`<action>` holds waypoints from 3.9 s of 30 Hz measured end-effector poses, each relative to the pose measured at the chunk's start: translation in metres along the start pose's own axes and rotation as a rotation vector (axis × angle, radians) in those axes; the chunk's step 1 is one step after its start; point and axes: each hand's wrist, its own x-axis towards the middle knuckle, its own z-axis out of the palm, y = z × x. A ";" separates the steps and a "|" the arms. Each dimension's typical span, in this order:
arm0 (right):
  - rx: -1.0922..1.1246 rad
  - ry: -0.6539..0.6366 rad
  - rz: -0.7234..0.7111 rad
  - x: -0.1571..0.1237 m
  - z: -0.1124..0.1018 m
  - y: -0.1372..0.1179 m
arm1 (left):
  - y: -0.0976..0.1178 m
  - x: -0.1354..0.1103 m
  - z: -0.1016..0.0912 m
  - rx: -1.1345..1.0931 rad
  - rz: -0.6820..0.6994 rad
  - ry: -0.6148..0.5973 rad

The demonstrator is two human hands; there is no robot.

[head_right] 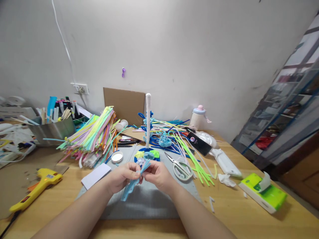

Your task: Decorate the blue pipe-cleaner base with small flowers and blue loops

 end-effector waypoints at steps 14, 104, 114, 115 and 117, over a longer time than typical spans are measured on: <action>-0.297 0.036 -0.126 0.000 -0.009 0.005 | -0.001 0.001 -0.002 0.017 0.020 0.019; -0.774 0.135 0.088 0.003 -0.012 0.007 | -0.012 0.012 -0.014 1.015 0.147 0.285; -0.585 0.174 0.216 0.006 -0.021 0.020 | -0.008 0.012 -0.013 0.945 0.172 0.264; -0.576 0.166 0.223 0.006 -0.022 0.021 | -0.008 0.012 -0.014 0.957 0.169 0.275; -0.578 0.153 0.224 0.006 -0.023 0.022 | -0.009 0.012 -0.015 0.980 0.160 0.285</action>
